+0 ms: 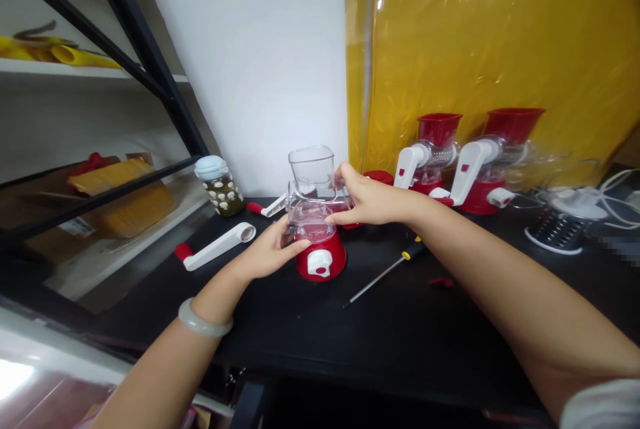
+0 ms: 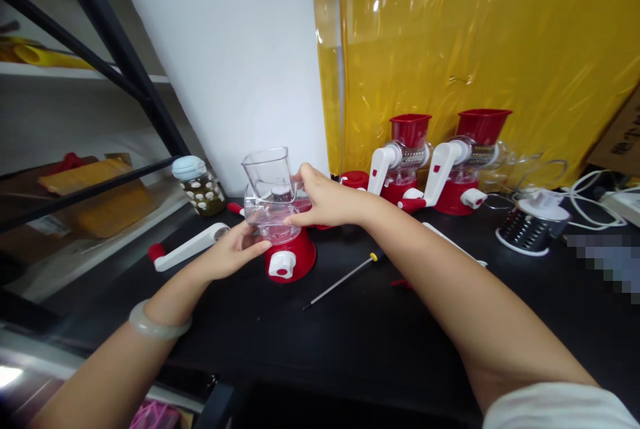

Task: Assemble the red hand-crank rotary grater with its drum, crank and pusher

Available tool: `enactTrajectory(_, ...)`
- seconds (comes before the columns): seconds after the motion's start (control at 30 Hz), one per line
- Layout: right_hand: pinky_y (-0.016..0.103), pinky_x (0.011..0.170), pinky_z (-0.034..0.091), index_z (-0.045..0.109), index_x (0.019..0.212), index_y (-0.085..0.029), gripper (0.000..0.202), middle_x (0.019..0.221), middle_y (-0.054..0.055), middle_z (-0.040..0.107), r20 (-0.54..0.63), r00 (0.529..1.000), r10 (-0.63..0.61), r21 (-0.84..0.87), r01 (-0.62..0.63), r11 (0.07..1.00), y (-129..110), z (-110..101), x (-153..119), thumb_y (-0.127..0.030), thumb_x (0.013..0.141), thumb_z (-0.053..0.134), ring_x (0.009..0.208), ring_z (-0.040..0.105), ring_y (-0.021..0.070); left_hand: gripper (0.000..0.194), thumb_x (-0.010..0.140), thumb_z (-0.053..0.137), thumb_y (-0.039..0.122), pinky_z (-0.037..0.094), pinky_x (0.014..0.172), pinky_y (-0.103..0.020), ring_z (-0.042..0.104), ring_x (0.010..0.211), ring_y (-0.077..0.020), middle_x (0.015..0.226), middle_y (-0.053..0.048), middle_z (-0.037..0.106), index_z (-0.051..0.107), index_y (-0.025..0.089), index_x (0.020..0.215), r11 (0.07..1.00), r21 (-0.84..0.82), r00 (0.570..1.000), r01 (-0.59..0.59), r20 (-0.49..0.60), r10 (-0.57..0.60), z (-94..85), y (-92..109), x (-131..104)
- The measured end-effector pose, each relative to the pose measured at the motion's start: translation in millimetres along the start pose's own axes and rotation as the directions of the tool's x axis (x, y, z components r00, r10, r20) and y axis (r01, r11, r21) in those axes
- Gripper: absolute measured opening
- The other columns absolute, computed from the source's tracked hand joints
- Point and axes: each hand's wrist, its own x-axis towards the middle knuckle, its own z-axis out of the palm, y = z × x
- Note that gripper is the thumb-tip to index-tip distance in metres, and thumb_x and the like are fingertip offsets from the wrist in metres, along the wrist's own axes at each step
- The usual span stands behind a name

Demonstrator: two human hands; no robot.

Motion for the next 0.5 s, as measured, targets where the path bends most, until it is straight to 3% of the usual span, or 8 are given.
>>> enactTrajectory(0.33, 0.045, 0.084, 0.051, 0.051, 0.103, -0.017, 0.052, 0.107, 0.013, 0.057, -0.053, 0.998, 0.037, -0.242, -0.049, 0.969, -9, 1, 0, -0.053, 0.076, 0.078, 0.096, 0.058, 0.0285, 0.070, 0.081, 0.081, 0.042, 0.041, 0.118, -0.054, 0.053, 0.139, -0.0367, 0.147, -0.017, 0.059, 0.054, 0.018, 0.141, 0.998, -0.046, 0.997, 0.033, -0.072, -0.036, -1.5, -3, 0)
enactTrajectory(0.5, 0.048, 0.086, 0.053, 0.057, 0.107, -0.016, 0.054, 0.106, 0.014, 0.058, -0.067, 0.995, 0.075, -0.270, -0.090, 0.959, -13, 4, 0, -0.055, 0.076, 0.079, 0.094, 0.060, 0.0308, 0.068, 0.076, 0.084, 0.041, 0.043, 0.117, -0.056, 0.057, 0.135, -0.0360, 0.141, -0.015, 0.064, 0.059, 0.020, 0.135, 0.997, -0.058, 0.994, 0.042, -0.099, -0.047, -1.5, -4, 0)
